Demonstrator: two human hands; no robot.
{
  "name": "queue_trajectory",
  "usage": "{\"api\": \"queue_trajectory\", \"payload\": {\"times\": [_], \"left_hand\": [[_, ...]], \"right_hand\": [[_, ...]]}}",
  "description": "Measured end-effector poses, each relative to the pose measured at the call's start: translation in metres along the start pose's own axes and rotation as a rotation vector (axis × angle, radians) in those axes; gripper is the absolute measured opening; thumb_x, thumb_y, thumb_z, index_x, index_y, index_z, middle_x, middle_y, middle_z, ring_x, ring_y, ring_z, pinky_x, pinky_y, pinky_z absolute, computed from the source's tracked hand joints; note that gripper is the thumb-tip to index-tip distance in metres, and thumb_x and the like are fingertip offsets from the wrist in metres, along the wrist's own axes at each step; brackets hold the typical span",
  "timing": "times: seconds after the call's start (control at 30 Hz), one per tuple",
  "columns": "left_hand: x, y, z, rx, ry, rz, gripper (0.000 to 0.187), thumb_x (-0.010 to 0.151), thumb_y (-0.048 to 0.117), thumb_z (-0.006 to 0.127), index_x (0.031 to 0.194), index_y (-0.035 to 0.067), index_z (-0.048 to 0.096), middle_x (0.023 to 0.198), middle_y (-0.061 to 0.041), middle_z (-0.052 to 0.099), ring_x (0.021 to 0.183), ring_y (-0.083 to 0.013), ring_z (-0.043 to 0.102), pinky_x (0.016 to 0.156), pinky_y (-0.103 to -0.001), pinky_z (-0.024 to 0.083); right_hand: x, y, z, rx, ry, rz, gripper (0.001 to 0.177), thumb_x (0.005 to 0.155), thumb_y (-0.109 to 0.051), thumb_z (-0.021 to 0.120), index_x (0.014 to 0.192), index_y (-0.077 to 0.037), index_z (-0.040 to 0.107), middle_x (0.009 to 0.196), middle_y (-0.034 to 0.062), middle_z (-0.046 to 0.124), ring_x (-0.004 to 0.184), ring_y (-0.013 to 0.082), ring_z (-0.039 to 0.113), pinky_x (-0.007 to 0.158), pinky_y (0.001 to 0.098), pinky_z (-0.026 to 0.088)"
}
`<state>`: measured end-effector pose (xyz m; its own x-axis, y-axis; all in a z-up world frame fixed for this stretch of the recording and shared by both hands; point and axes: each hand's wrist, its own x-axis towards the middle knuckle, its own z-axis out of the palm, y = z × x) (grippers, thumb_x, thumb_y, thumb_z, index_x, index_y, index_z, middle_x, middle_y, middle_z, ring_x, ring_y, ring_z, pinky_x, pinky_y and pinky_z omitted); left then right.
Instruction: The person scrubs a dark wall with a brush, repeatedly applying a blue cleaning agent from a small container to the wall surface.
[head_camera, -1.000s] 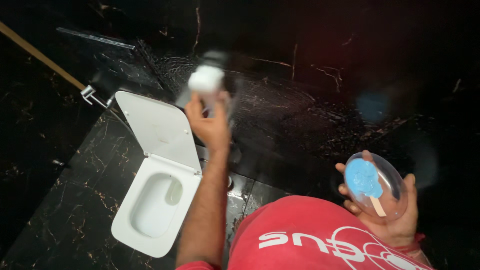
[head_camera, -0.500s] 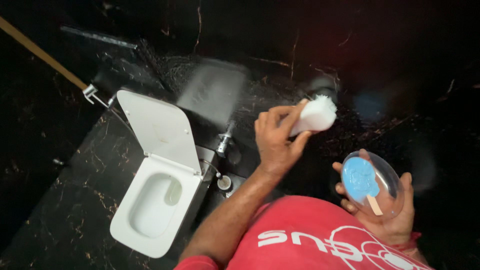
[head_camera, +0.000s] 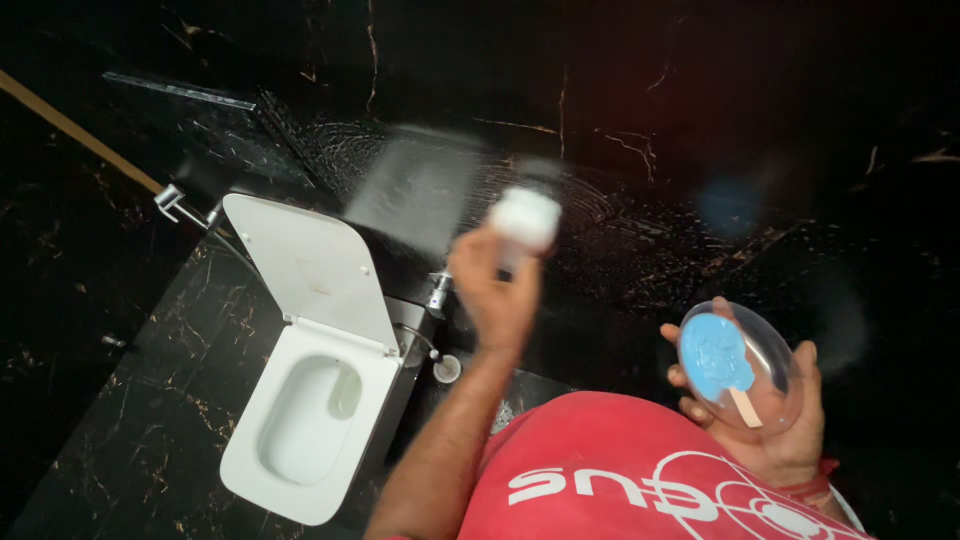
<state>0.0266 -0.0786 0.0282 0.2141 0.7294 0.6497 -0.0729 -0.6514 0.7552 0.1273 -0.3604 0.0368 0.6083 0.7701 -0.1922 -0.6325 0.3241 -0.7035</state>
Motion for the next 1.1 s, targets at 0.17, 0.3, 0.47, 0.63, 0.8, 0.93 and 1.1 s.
{"api": "queue_trajectory", "payload": {"times": [0.17,0.3,0.47,0.63,0.8,0.93,1.1], "left_hand": [[0.005,0.065,0.011,0.175,-0.299,0.285,0.065,0.074,0.022,0.089,0.136,0.017,0.068,0.117,-0.003,0.064,0.108,-0.0236,0.055,0.094,-0.041,0.041],[0.025,0.051,0.004,0.179,-0.151,0.239,0.063,0.073,0.018,0.089,0.132,0.013,0.068,0.114,-0.004,0.063,0.106,-0.0236,0.055,0.093,-0.042,0.043],[0.054,-0.038,-0.027,-0.032,0.201,-0.128,0.05,0.087,0.008,0.077,0.133,0.001,0.059,0.122,-0.011,0.057,0.115,-0.024,0.058,0.103,-0.038,0.049],[0.018,-0.036,-0.017,0.108,0.156,-0.083,0.052,0.087,0.009,0.081,0.134,-0.001,0.062,0.119,-0.012,0.058,0.113,-0.025,0.059,0.097,-0.04,0.05],[-0.011,0.039,0.013,0.179,-0.241,0.198,0.059,0.078,0.017,0.084,0.134,0.012,0.067,0.12,-0.004,0.063,0.109,-0.0246,0.056,0.093,-0.042,0.041],[0.006,0.084,0.026,0.121,-0.376,0.354,0.065,0.079,0.024,0.088,0.14,0.018,0.067,0.122,-0.001,0.062,0.108,-0.0231,0.054,0.096,-0.042,0.04],[0.03,0.054,0.011,0.137,-0.136,0.196,0.063,0.079,0.01,0.08,0.14,0.007,0.063,0.124,-0.008,0.06,0.114,-0.0245,0.051,0.097,-0.04,0.045]], "right_hand": [[0.001,-0.003,0.006,0.018,-0.006,0.023,0.096,0.095,-0.084,0.042,0.167,-0.021,0.034,0.152,0.0299,0.044,0.099,0.0302,0.057,0.063,0.0328,0.048],[0.002,-0.002,0.004,0.04,-0.014,0.007,0.095,0.097,-0.083,0.042,0.167,-0.02,0.034,0.153,0.0309,0.044,0.099,0.0308,0.058,0.063,0.0325,0.048],[-0.004,-0.001,-0.011,0.086,0.018,0.0,0.092,0.098,-0.083,0.041,0.167,-0.022,0.034,0.153,0.0308,0.044,0.102,0.0314,0.059,0.063,0.032,0.049],[-0.005,-0.002,-0.012,0.052,0.061,-0.015,0.093,0.097,-0.084,0.039,0.166,-0.022,0.035,0.153,0.0309,0.045,0.101,0.0308,0.059,0.062,0.0319,0.048],[-0.003,-0.005,-0.008,0.054,0.023,0.004,0.093,0.097,-0.084,0.04,0.167,-0.022,0.035,0.153,0.0304,0.045,0.101,0.0311,0.059,0.063,0.0318,0.048],[-0.001,-0.003,-0.002,0.07,-0.015,-0.005,0.094,0.098,-0.083,0.041,0.167,-0.02,0.035,0.152,0.032,0.045,0.1,0.0321,0.059,0.064,0.0329,0.049],[-0.002,-0.005,-0.004,0.139,-0.029,-0.027,0.091,0.098,-0.081,0.043,0.166,-0.021,0.036,0.152,0.0307,0.046,0.1,0.0327,0.06,0.064,0.0334,0.051]]}}
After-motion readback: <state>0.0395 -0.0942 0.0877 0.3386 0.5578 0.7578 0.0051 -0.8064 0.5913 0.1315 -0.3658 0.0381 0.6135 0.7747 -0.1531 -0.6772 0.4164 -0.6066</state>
